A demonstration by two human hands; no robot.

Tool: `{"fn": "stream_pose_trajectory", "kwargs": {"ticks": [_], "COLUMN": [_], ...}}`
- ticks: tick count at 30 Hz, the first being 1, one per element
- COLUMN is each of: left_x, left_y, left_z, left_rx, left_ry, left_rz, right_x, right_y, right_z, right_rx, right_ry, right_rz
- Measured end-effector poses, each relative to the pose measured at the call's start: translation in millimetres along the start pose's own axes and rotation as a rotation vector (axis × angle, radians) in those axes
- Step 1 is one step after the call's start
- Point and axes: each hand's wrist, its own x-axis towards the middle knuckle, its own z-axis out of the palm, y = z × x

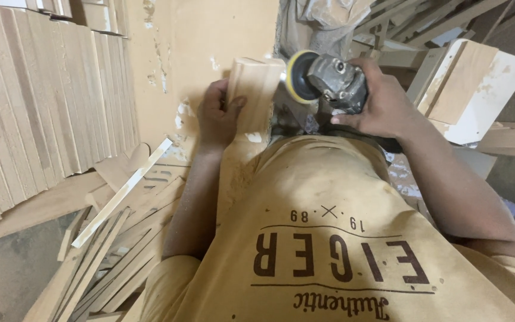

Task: The person uses a handheld angle grinder with a sanding disc to smooth the edges and surfaces of small wooden planks. They hold the wood with one hand and operate the tool with the other, moving the grinder along the wood's length and flipping the piece to work on different sides.

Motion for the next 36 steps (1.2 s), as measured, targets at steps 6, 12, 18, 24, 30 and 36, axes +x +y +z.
{"fn": "stream_pose_trajectory", "kwargs": {"ticks": [6,12,18,24,30,36], "left_x": [3.8,5.8,6.8,20.9,43.4,38.1], "left_y": [17.7,28.9,41.6,27.6,-21.6,-11.3], "left_z": [1.6,27.6,16.6,-4.3,2.7,37.5], "left_rx": [-0.411,-0.538,-0.422,-0.684,-1.108,-1.320], "left_ry": [-0.019,-0.094,0.031,0.102,0.209,0.225], "left_rz": [0.108,0.102,0.112,-0.049,0.140,0.056], "right_x": [-10.4,6.1,21.1,-8.2,-41.9,-35.9], "right_y": [-9.2,-32.1,-39.3,-34.7,-14.9,-25.7], "right_z": [-8.9,-16.6,-14.7,1.5,8.8,-8.5], "right_rx": [0.095,0.178,0.144,0.169,0.291,0.375], "right_ry": [0.025,0.211,0.167,0.039,0.094,0.250], "right_rz": [0.199,-0.050,-0.222,-0.159,0.189,0.169]}}
